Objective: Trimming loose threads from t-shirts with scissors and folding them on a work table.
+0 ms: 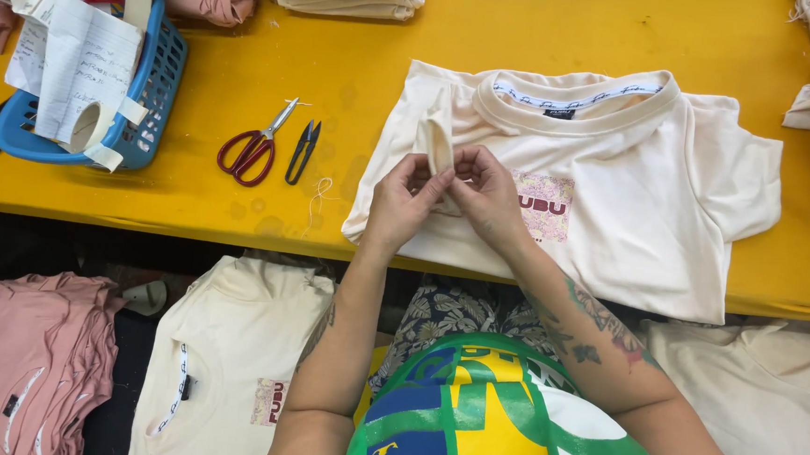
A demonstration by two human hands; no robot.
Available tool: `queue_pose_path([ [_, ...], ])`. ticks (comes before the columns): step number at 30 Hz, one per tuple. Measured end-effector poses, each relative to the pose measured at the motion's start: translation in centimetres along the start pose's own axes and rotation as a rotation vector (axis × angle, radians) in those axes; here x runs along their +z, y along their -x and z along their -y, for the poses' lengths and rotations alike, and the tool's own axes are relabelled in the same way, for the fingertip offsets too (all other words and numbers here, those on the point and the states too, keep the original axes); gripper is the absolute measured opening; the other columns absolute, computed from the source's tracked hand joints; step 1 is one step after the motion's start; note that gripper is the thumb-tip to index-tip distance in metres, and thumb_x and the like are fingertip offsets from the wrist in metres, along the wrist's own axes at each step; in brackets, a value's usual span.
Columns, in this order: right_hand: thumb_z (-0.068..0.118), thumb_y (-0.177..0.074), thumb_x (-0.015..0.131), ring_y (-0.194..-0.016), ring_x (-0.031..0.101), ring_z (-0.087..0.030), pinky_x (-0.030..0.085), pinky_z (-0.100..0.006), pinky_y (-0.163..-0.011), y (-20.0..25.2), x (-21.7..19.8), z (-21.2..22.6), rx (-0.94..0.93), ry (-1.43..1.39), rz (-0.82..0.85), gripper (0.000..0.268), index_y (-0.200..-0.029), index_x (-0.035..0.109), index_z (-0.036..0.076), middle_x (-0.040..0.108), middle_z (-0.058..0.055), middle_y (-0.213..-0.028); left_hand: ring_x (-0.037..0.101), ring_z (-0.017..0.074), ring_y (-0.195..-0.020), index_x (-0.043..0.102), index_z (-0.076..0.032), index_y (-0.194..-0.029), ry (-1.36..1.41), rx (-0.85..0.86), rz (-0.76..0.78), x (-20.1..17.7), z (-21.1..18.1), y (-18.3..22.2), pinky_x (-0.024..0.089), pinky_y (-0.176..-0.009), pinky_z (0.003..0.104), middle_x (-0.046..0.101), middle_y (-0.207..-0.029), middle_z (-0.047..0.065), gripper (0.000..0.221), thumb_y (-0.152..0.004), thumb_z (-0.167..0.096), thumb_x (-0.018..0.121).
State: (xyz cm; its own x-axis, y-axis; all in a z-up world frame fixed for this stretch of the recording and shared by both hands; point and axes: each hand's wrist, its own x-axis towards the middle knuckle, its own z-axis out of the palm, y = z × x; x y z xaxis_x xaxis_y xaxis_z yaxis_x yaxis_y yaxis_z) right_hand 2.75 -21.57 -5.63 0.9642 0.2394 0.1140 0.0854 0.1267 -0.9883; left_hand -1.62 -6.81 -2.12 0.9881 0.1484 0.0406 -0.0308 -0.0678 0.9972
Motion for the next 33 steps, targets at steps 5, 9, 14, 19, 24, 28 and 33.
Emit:
queue_pose_path([
  [5, 0.015, -0.09, 0.082, -0.077, 0.07, -0.015, 0.062, -0.029, -0.069, 1.1, 0.3, 0.5, 0.002, 0.276, -0.045, 0.022, -0.107, 0.07, 0.008, 0.07, -0.006, -0.082, 0.072, 0.0133, -0.077, 0.067, -0.007, -0.095, 0.243, -0.004, -0.147, -0.3, 3.0, -0.5, 0.066, -0.069, 0.029, 0.073, -0.083, 0.008, 0.012, -0.102, -0.017, 0.065],
  [9, 0.019, -0.104, 0.062, -0.09, 0.072, -0.023, 0.066, -0.039, -0.081, 1.2, -0.2, -1.1, 0.188, -0.148, -0.061, 0.016, -0.112, 0.059, 0.004, 0.067, -0.011, -0.094, 0.077, 0.0229, -0.095, 0.068, -0.01, -0.103, 0.819, -0.101, -0.09, -1.8, 1.8, -0.8, 0.068, -0.084, 0.041, 0.077, -0.101, 0.012, 0.01, -0.104, -0.017, 0.06],
  [14, 0.016, -0.105, 0.057, -0.098, 0.077, -0.026, 0.064, -0.045, -0.095, -0.4, -2.0, -0.4, 0.409, -0.875, -0.146, 0.007, -0.102, 0.054, 0.009, 0.074, -0.011, -0.098, 0.075, 0.0293, -0.102, 0.067, -0.009, -0.105, 1.147, -0.229, -0.148, -2.4, 3.1, -0.6, 0.063, -0.094, 0.05, 0.076, -0.107, 0.015, 0.008, -0.103, -0.014, 0.062],
  [19, 0.014, -0.104, 0.058, -0.105, 0.076, -0.035, 0.06, -0.056, -0.101, -0.8, -2.6, -1.5, 0.483, -1.017, -0.238, 0.008, -0.098, 0.057, 0.01, 0.076, -0.019, -0.105, 0.073, 0.0316, -0.107, 0.063, -0.012, -0.118, 1.21, -0.234, -0.229, -2.2, 5.1, -0.5, 0.061, -0.098, 0.055, 0.074, -0.11, 0.017, 0.015, -0.104, -0.009, 0.059],
  [24, 0.022, -0.111, 0.042, -0.112, 0.07, -0.043, 0.057, -0.061, -0.1, -0.8, -2.5, -2.4, 0.527, -0.918, -0.225, 0.018, -0.117, 0.046, 0.005, 0.071, -0.029, -0.114, 0.07, 0.0329, -0.114, 0.066, -0.012, -0.121, 1.21, -0.209, -0.274, -2.0, 7.1, -1.2, 0.059, -0.104, 0.055, 0.073, -0.118, 0.019, 0.02, -0.102, -0.006, 0.061],
  [28, 0.03, -0.11, 0.042, -0.125, 0.062, -0.044, 0.05, -0.062, -0.106, -1.5, -2.3, -6.5, 0.462, -0.892, -0.241, 0.037, -0.132, 0.044, 0.0, 0.064, -0.029, -0.128, 0.068, 0.0372, -0.116, 0.071, -0.014, -0.114, 1.206, -0.265, -0.227, -2.3, 9.2, -1.9, 0.058, -0.105, 0.06, 0.072, -0.121, 0.018, 0.018, -0.098, -0.007, 0.066],
  [33, 0.037, -0.111, 0.045, -0.108, 0.067, -0.052, 0.054, -0.068, -0.094, -1.9, -1.2, -8.6, 0.439, -0.879, -0.172, 0.028, -0.128, 0.043, 0.015, 0.066, -0.035, -0.121, 0.069, 0.0309, -0.117, 0.071, -0.014, -0.114, 1.107, -0.233, -0.262, -2.8, 9.2, -1.9, 0.056, -0.111, 0.055, 0.074, -0.118, 0.014, 0.017, -0.101, -0.01, 0.061],
])
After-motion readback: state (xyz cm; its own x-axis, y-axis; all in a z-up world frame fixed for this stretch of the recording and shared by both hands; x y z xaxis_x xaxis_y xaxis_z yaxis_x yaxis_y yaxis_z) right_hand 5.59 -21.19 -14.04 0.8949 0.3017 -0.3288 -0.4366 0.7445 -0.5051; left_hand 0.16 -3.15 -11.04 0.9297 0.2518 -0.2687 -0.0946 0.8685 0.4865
